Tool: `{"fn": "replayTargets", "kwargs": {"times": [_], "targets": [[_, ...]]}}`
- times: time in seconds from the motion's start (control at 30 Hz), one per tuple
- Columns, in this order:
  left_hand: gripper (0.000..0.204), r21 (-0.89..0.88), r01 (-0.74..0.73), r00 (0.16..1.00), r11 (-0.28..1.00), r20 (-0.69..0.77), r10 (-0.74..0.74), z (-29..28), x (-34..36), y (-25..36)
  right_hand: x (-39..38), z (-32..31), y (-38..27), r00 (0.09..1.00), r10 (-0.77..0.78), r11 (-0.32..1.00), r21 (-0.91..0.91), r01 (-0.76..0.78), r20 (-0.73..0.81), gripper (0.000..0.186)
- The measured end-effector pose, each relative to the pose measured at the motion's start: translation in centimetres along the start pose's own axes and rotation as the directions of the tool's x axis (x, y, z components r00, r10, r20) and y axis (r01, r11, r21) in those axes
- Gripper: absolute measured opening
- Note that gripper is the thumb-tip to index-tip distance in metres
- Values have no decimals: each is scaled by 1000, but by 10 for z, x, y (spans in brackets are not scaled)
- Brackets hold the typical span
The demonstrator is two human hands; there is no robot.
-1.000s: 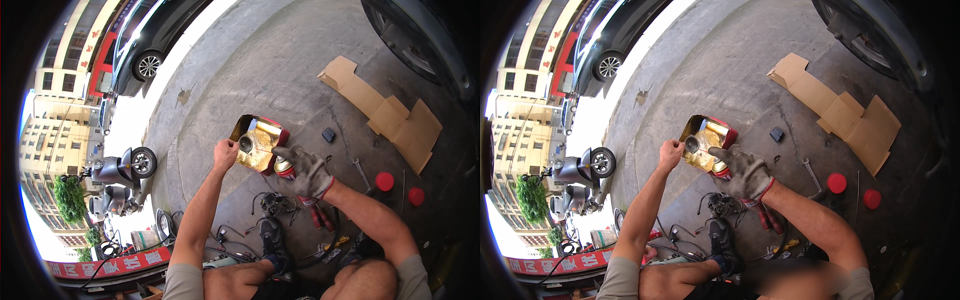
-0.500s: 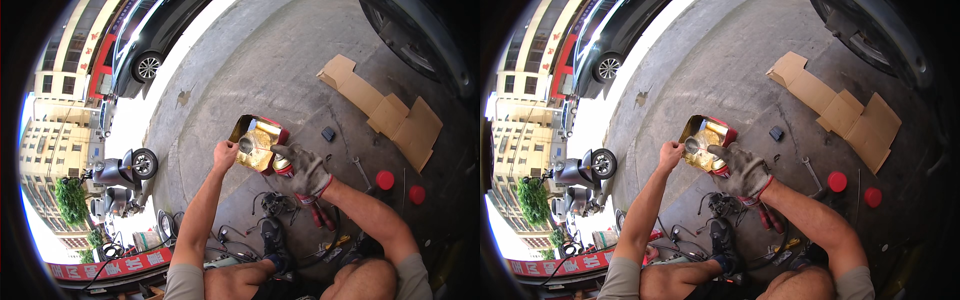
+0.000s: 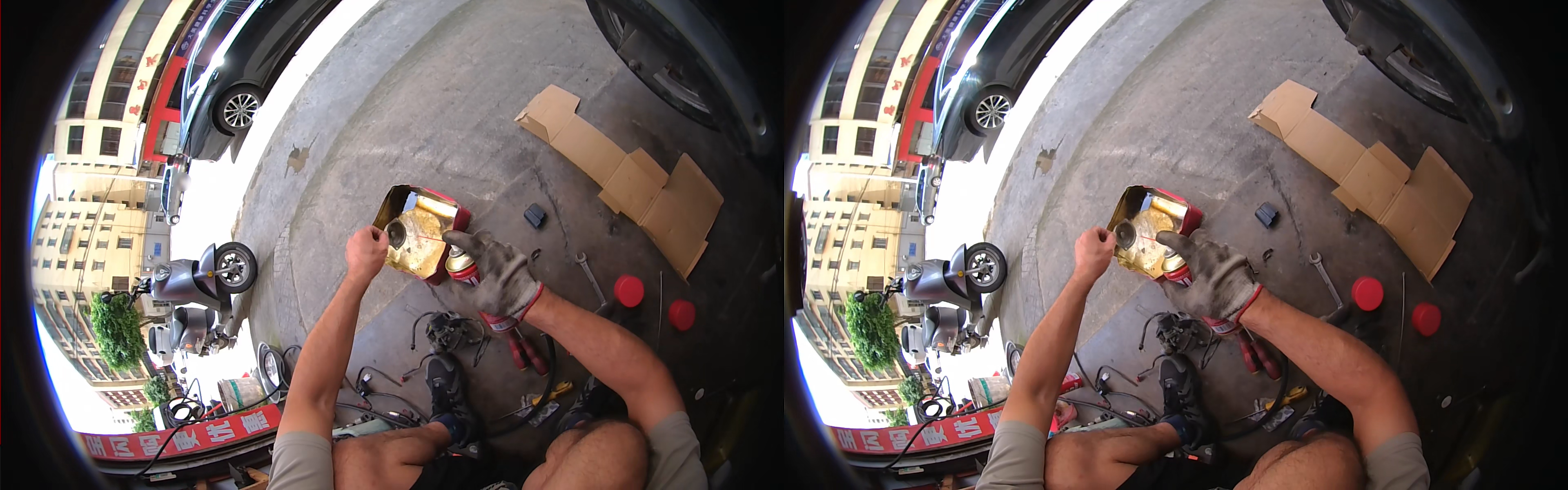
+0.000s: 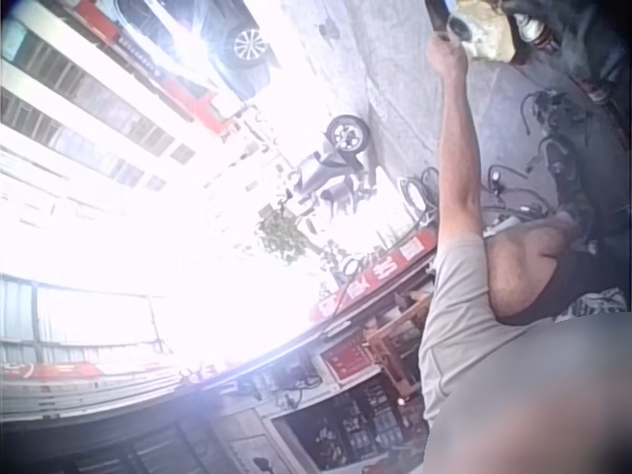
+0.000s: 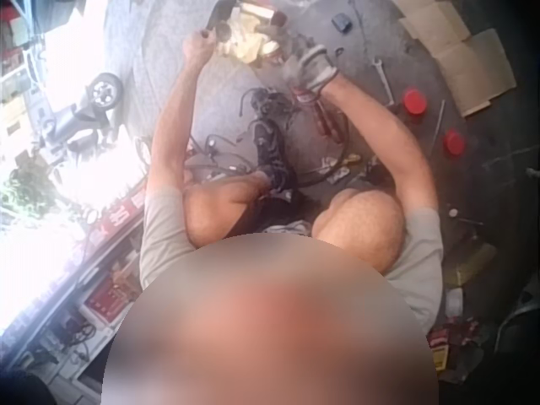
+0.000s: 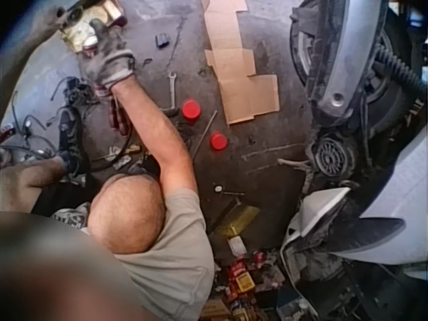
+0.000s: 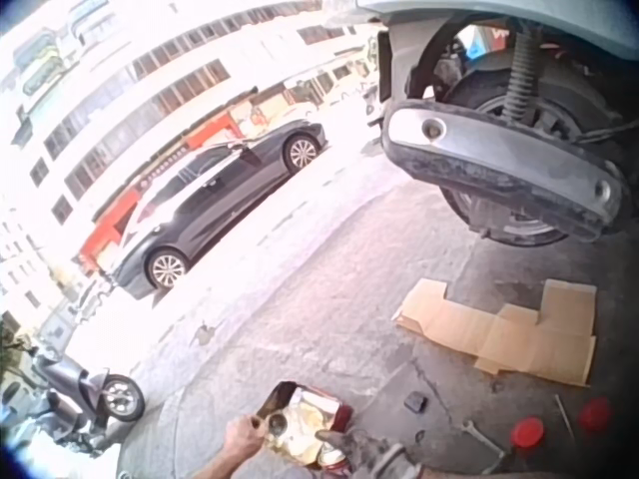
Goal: Disassembling and cleaning a motorcycle carburetor using tools and cleaning spray.
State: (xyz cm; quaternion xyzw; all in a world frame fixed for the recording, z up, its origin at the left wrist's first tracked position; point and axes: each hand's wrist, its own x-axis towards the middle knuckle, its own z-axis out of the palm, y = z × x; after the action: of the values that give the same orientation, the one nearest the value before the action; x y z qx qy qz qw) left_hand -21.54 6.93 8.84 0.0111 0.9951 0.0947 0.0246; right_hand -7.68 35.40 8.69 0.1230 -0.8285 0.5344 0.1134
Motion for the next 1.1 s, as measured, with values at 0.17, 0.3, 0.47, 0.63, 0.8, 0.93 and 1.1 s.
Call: {"fn": "replayTargets", "kwargs": {"times": [0.17, 0.3, 0.47, 0.63, 0.8, 0.93, 1.1], "targets": [[21, 132, -101, 992, 986, -59, 109, -2, -5, 6, -2, -1, 1, 1000, -13, 1000, 0, 13, -24, 68], [15, 185, -322, 929, 929, -125, 347, -4, -8, 4, -1, -1, 1, 1000, -4, 1000, -11, 5, 14, 69], [12, 221, -401, 883, 889, -164, 439, -4, -9, 6, 0, -6, -6, 1000, 12, 999, 35, -13, 14, 64], [12, 229, -387, 886, 893, -176, 429, -3, -8, 6, 0, -6, -3, 1000, 1, 999, 41, -1, -3, 65], [13, 158, -325, 917, 933, -188, 351, -2, -8, 6, -1, -5, -2, 1000, 22, 999, 30, -22, 8, 66], [19, 65, -159, 976, 985, -140, 166, -3, -4, 2, -1, 0, -2, 1000, 27, 1000, -1, -27, 14, 68], [25, -42, -48, 992, 998, -116, 43, -3, 1, 1, -2, -4, -2, 1000, 21, 999, 36, -21, 18, 67]]}}
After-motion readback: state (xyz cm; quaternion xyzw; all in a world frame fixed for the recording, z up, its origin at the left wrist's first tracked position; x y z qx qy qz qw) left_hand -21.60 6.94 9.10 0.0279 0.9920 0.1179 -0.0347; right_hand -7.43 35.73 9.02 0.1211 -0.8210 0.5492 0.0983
